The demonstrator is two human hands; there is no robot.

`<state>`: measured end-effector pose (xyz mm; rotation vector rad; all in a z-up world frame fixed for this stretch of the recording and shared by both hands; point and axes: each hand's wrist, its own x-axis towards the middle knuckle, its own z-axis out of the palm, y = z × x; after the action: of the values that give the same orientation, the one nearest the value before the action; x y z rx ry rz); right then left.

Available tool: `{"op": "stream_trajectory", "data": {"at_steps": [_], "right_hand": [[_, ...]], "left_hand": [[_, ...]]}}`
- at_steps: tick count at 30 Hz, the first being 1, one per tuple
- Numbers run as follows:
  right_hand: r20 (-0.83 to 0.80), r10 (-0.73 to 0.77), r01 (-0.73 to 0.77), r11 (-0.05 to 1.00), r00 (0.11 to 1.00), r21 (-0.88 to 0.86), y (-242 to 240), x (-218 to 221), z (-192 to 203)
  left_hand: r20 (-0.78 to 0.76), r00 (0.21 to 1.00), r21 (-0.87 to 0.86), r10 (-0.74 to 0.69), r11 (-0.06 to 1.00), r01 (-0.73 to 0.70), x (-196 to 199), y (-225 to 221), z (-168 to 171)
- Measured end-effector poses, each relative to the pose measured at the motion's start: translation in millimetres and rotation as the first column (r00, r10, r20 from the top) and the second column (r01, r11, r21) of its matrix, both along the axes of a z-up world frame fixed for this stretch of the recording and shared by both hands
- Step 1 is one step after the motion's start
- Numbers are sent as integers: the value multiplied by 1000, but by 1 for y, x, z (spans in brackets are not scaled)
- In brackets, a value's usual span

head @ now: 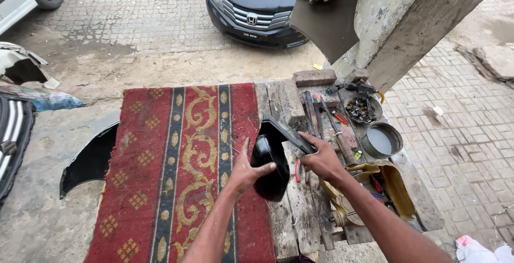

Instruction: Assembling and repairing a car side mirror by fitting housing components and using a screwdriver.

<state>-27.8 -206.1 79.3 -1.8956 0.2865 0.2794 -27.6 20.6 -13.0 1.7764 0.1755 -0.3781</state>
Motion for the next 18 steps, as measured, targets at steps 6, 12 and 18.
{"op": "stream_trajectory", "data": {"at_steps": [6, 12, 18], "right_hand": [[-41, -125, 131, 961, 991, 244, 12, -6, 17], [-248, -240, 309, 904, 939, 296, 4, 1, -12], [-421, -164, 316, 892, 892, 322, 8, 1, 34]], "left_hand": [[80, 996, 183, -30, 983, 15, -13, 4, 18], [187, 962, 462, -200, 882, 93, -36, 3, 64], [153, 955, 577, -254, 807, 122, -24, 12, 17]]}}
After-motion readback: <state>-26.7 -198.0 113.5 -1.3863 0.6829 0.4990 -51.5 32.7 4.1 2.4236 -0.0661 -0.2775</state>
